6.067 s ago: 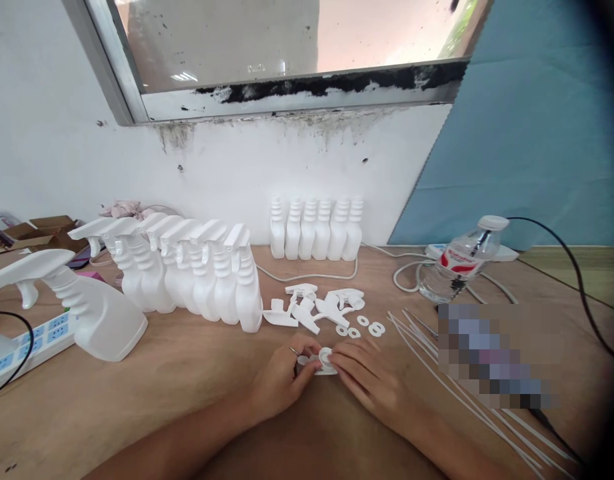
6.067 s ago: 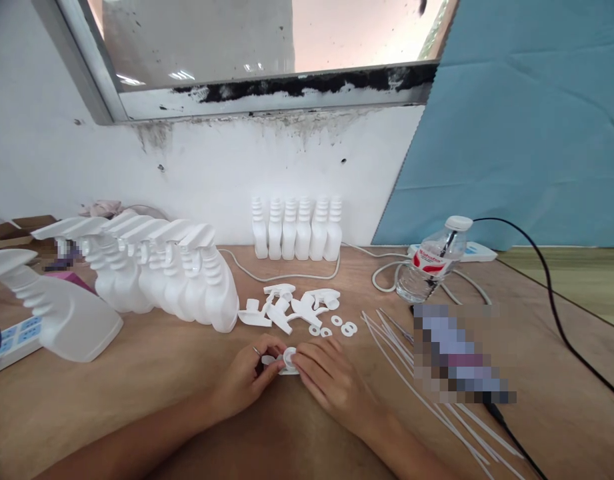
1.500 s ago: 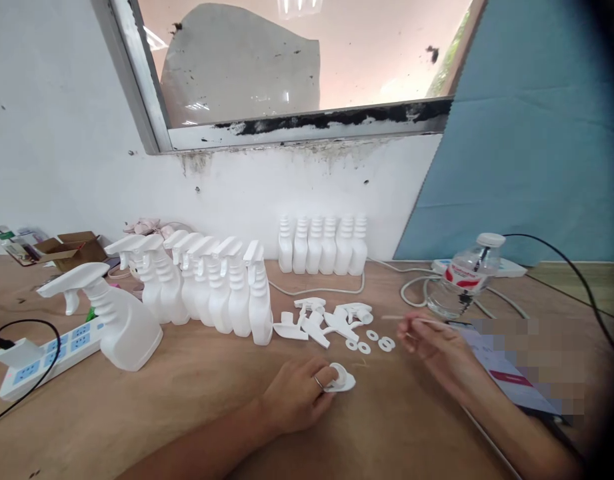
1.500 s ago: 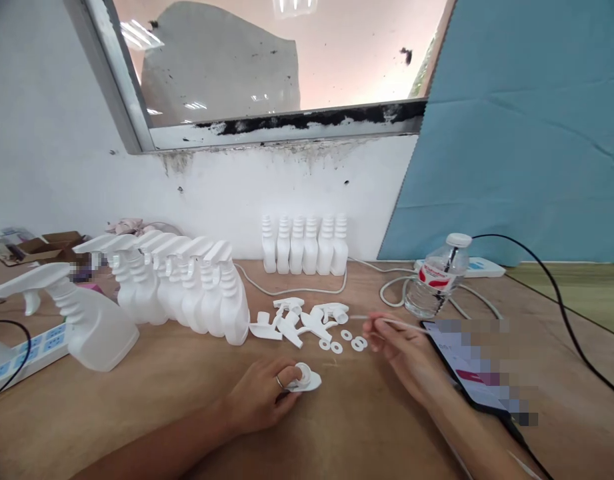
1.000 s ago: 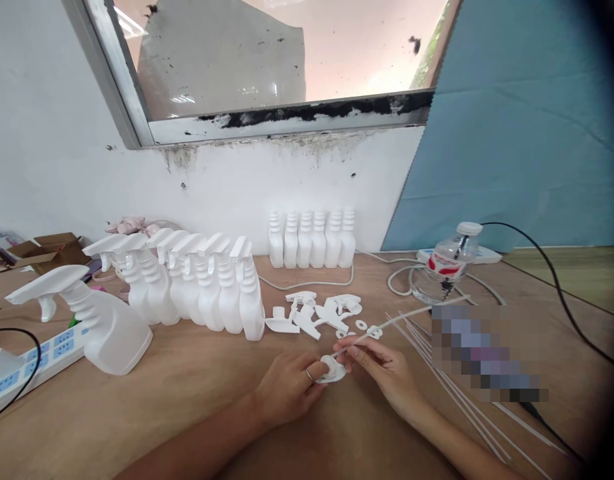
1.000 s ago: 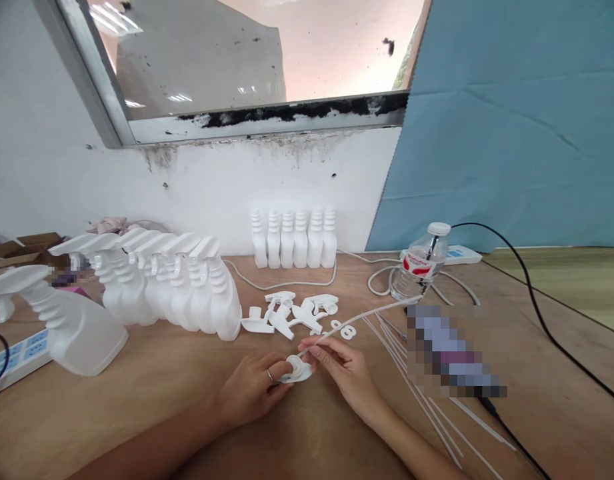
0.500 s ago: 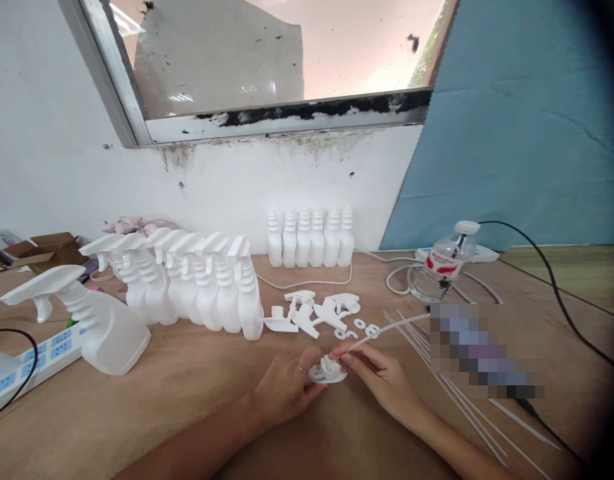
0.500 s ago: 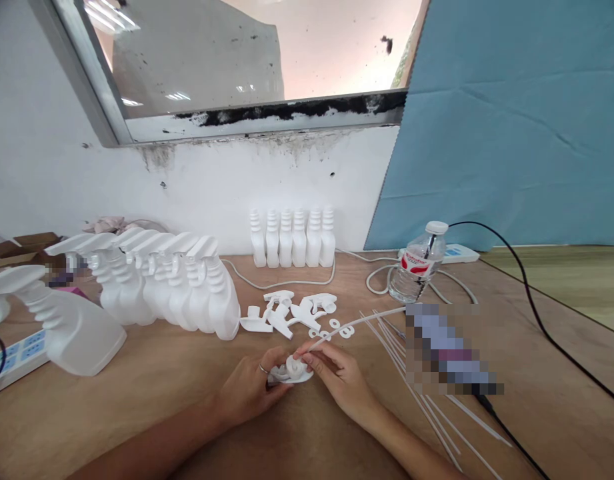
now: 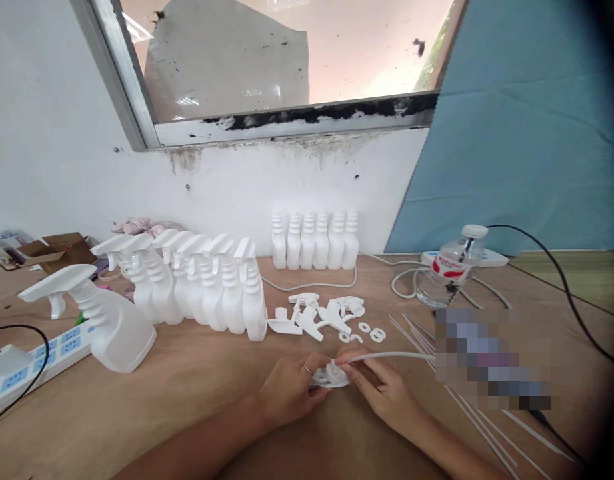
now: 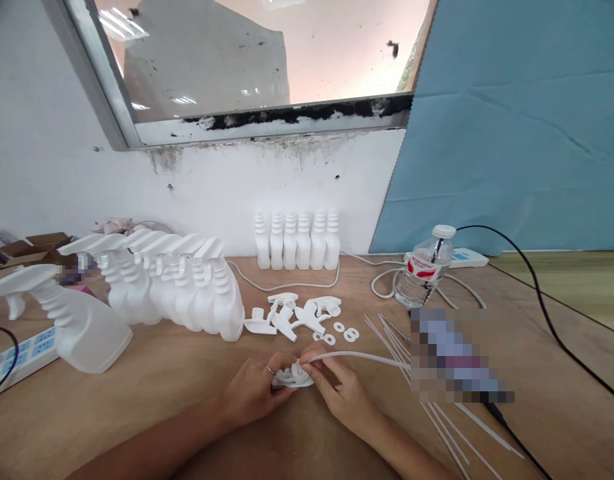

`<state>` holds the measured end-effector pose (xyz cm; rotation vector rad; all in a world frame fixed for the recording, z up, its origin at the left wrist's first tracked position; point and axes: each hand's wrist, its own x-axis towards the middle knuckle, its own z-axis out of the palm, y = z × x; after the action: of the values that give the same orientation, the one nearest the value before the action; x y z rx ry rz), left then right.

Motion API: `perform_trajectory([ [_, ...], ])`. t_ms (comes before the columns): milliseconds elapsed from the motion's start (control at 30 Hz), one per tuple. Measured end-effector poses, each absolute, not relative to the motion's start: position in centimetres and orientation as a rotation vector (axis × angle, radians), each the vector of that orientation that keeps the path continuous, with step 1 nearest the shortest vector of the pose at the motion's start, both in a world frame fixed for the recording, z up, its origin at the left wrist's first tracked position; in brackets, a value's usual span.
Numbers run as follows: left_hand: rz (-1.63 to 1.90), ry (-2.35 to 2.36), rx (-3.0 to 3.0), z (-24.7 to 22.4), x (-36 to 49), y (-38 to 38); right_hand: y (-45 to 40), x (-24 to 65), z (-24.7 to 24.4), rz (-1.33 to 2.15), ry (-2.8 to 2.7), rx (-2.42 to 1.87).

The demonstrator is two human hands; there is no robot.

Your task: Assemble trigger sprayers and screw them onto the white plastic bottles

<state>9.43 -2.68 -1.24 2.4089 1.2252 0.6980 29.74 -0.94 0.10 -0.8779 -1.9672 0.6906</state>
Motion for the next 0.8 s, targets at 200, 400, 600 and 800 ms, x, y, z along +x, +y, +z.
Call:
perform_trajectory([
  [200,0.670,1.207,2.414,-1.6,9.3,-2.6,-0.8,29.2,-0.9,0.615,-1.985,-0.877],
  [400,0.685,1.243,2.458,-1.6,9.5,-2.8,-0.8,28.8,-0.4,0.616,-2.105,-0.829],
  [600,0.721,1.260,2.501,-1.1,10.1,-3.2,-0.6,28.6,0.1,0.595,-2.106,-0.747],
  [800,0.714,1.310,2.445,-0.7,10.4,-3.6,-0.8,29.2,-0.1,0.635,-2.028,-0.729],
])
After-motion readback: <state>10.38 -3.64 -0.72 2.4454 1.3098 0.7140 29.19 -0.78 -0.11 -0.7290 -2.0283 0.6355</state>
